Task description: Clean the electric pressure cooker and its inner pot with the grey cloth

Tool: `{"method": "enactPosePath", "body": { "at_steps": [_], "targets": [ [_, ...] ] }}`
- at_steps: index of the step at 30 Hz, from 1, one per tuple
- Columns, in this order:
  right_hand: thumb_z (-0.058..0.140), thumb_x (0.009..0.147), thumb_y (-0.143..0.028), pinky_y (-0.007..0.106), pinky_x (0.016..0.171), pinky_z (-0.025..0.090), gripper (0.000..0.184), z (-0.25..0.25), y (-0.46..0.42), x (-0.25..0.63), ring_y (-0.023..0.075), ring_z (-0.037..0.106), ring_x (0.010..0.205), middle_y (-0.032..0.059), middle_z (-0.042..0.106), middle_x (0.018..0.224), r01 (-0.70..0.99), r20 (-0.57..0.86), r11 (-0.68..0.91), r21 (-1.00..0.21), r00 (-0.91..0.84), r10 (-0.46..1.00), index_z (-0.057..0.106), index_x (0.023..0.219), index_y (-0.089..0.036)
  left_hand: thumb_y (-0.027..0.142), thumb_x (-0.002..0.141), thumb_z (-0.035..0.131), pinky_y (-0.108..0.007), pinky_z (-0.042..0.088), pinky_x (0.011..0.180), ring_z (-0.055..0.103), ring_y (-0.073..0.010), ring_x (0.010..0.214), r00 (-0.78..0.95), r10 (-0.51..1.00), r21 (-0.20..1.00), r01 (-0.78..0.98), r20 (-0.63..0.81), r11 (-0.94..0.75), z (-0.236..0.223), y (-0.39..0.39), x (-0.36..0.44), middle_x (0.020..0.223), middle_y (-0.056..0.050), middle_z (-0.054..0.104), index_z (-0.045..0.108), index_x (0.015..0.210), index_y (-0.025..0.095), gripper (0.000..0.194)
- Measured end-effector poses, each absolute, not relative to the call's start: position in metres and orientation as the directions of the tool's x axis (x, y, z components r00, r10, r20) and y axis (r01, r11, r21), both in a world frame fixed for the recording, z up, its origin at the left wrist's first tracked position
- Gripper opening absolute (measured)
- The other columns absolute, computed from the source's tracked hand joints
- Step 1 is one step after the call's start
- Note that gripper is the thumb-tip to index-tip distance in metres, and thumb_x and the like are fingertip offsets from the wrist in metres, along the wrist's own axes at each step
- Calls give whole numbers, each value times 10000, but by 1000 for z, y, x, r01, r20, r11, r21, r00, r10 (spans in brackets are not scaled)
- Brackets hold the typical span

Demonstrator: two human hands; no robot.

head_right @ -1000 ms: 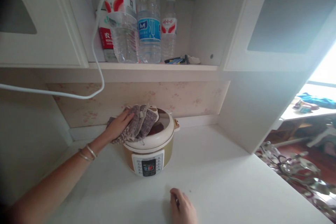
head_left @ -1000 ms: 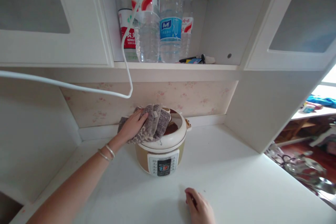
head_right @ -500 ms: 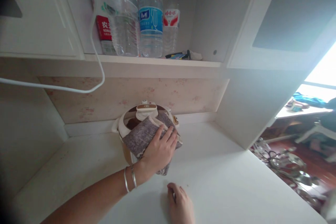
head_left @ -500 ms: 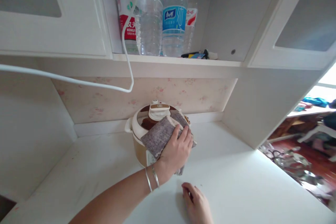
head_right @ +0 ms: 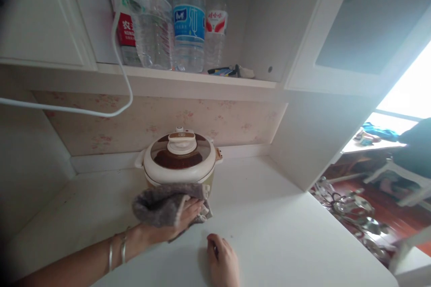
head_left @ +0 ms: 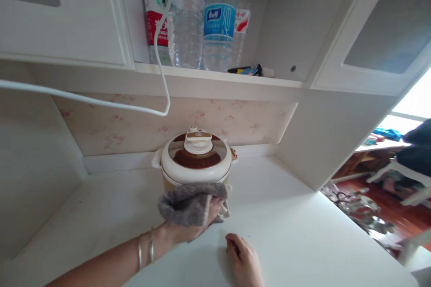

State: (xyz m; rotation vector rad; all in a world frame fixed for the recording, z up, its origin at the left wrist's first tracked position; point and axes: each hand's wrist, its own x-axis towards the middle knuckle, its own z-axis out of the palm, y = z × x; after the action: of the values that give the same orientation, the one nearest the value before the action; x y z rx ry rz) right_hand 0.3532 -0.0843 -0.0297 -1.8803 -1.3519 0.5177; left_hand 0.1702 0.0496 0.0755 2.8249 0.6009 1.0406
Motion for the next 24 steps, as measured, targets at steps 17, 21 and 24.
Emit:
{"method": "enactPosePath", "body": {
  "at_steps": [17,21,24],
  "targets": [
    [385,894,-448,311,762,456,335,-29,-82,350,218,641,850,38,703,902,639,18,-245,-729,376,926,658,968,-266,328,937,443,-506,145,1165,113,-257,1446,1,702,580,562,712,-589,83,62,151,1569,-131,150,223,1477,192,598],
    [441,864,-510,323,750,452,338,-28,-84,346,228,632,818,32,696,865,509,-18,-253,-823,421,907,655,964,-268,382,945,401,-476,117,1176,59,-263,1452,-130,847,791,454,515,-411,44,25,175,1581,-159,34,88,1506,138,687],
    [530,803,-584,313,739,471,427,-28,-89,322,222,630,812,43,688,931,271,-29,-174,-947,466,884,625,1054,-252,444,933,397,-434,68,1185,14,-259,1454,-113,924,867,402,366,-294,32,1,188,1583,-156,-14,10,1508,96,775]
  ]
}}
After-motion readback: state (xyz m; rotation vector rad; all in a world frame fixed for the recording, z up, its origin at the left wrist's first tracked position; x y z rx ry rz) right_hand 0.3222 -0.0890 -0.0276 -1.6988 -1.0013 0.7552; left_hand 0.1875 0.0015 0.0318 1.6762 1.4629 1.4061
